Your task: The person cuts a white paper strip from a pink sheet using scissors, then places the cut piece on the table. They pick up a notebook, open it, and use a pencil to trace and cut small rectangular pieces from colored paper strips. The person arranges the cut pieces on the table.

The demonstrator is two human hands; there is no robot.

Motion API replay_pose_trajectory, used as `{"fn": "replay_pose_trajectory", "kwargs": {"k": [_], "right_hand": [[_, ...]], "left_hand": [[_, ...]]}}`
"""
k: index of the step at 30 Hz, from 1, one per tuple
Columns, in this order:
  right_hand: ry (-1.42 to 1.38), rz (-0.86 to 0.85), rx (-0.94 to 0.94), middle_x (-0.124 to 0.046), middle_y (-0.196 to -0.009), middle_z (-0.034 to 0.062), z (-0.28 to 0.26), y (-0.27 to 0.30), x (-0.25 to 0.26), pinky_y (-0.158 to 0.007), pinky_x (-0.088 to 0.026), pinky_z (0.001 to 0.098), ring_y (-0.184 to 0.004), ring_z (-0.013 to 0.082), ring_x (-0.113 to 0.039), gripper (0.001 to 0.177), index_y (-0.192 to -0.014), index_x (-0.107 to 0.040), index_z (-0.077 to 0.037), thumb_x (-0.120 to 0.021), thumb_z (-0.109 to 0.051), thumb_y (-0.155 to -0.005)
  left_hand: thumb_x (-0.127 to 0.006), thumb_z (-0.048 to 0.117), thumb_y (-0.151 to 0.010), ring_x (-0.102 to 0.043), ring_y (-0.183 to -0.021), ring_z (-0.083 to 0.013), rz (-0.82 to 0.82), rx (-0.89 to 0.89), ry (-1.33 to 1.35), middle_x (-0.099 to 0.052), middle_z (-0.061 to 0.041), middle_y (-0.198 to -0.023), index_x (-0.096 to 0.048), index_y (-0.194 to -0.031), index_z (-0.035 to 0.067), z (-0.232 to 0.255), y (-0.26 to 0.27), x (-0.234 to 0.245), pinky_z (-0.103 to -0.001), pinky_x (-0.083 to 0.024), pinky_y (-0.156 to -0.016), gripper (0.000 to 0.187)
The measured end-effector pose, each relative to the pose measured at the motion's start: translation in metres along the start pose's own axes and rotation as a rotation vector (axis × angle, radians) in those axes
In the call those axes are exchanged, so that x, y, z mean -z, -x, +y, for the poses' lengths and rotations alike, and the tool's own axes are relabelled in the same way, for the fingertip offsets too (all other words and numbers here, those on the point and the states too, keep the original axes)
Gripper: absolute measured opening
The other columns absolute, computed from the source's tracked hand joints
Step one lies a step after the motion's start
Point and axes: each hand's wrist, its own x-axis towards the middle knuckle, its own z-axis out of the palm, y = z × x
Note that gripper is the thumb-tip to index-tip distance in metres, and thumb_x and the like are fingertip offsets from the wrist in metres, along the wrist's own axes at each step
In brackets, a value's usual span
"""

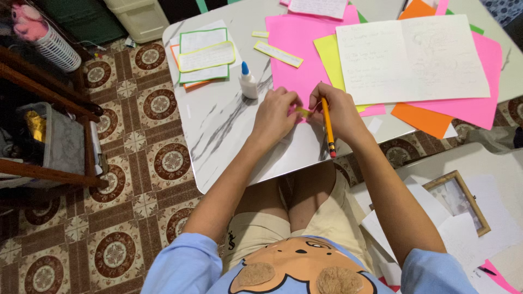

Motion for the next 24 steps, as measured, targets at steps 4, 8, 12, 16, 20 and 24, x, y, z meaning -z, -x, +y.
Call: {"fn": "replay_pose_trajectory", "kwargs": {"k": [4, 8, 12, 16, 20, 24], "right_hand": [[-0.079, 0.065, 0.066, -0.068, -0.081, 0.0047, 0.003, -0.004, 0.004, -0.068, -0.055, 0.0277, -0.076, 0.0126, -0.067, 0.025, -0.087, -0.059, -0.004, -0.079, 0.005, -0.075], [-0.044, 0.165, 0.236, -0.069, -0.083, 0.006, 0.013, -0.037, 0.016, -0.072, -0.055, 0.0275, -0.082, 0.0139, -0.071, 0.022, -0.088, -0.058, -0.003, -0.074, 0.008, -0.078], [0.143, 0.364, 0.415, -0.068, -0.082, 0.0108, 0.028, -0.107, 0.035, -0.072, -0.054, 0.0301, -0.082, 0.0199, -0.074, 0.019, -0.089, -0.056, 0.0, -0.069, 0.013, -0.084], [0.135, 0.412, 0.394, -0.066, -0.08, 0.0103, 0.056, -0.184, 0.043, -0.066, -0.053, 0.0313, -0.076, 0.0221, -0.071, 0.018, -0.09, -0.055, -0.001, -0.066, 0.013, -0.087], [0.11, 0.471, 0.441, -0.065, -0.08, 0.0095, 0.087, -0.238, 0.04, -0.065, -0.055, 0.0304, -0.076, 0.0201, -0.073, 0.017, -0.089, -0.054, -0.001, -0.06, 0.014, -0.084], [0.105, 0.506, 0.394, -0.067, -0.08, 0.0087, 0.113, -0.259, 0.035, -0.066, -0.054, 0.0327, -0.075, 0.022, -0.073, 0.017, -0.089, -0.056, -0.003, -0.061, 0.013, -0.085]], "left_hand": [[-0.081, 0.016, -0.081, -0.064, -0.095, -0.0293, 0.014, 0.068, 0.058, -0.07, -0.008, -0.094, -0.072, -0.093, 0.01, 0.005, -0.002, -0.001, -0.042, -0.052, -0.085, 0.016], [-0.076, 0.012, -0.084, -0.068, -0.086, -0.0279, 0.148, 0.153, 0.227, -0.068, -0.012, -0.087, -0.065, -0.106, 0.004, 0.006, 0.001, 0.002, -0.043, -0.053, -0.078, 0.026], [-0.075, 0.013, -0.086, -0.071, -0.075, -0.0256, 0.098, 0.258, 0.291, -0.069, -0.011, -0.078, -0.066, -0.101, 0.004, 0.0, 0.003, -0.003, -0.04, -0.054, -0.072, 0.02], [-0.077, 0.015, -0.084, -0.07, -0.073, -0.0268, 0.092, 0.309, 0.266, -0.069, -0.012, -0.077, -0.066, -0.097, 0.003, -0.011, 0.002, -0.013, -0.04, -0.055, -0.07, 0.021], [-0.076, 0.017, -0.084, -0.069, -0.072, -0.0271, 0.099, 0.332, 0.274, -0.069, -0.012, -0.077, -0.065, -0.097, 0.004, -0.018, 0.0, -0.018, -0.04, -0.055, -0.069, 0.021], [-0.075, 0.017, -0.085, -0.068, -0.072, -0.0281, 0.081, 0.325, 0.246, -0.068, -0.012, -0.076, -0.064, -0.096, 0.004, -0.018, -0.001, -0.016, -0.042, -0.054, -0.069, 0.02]]}}
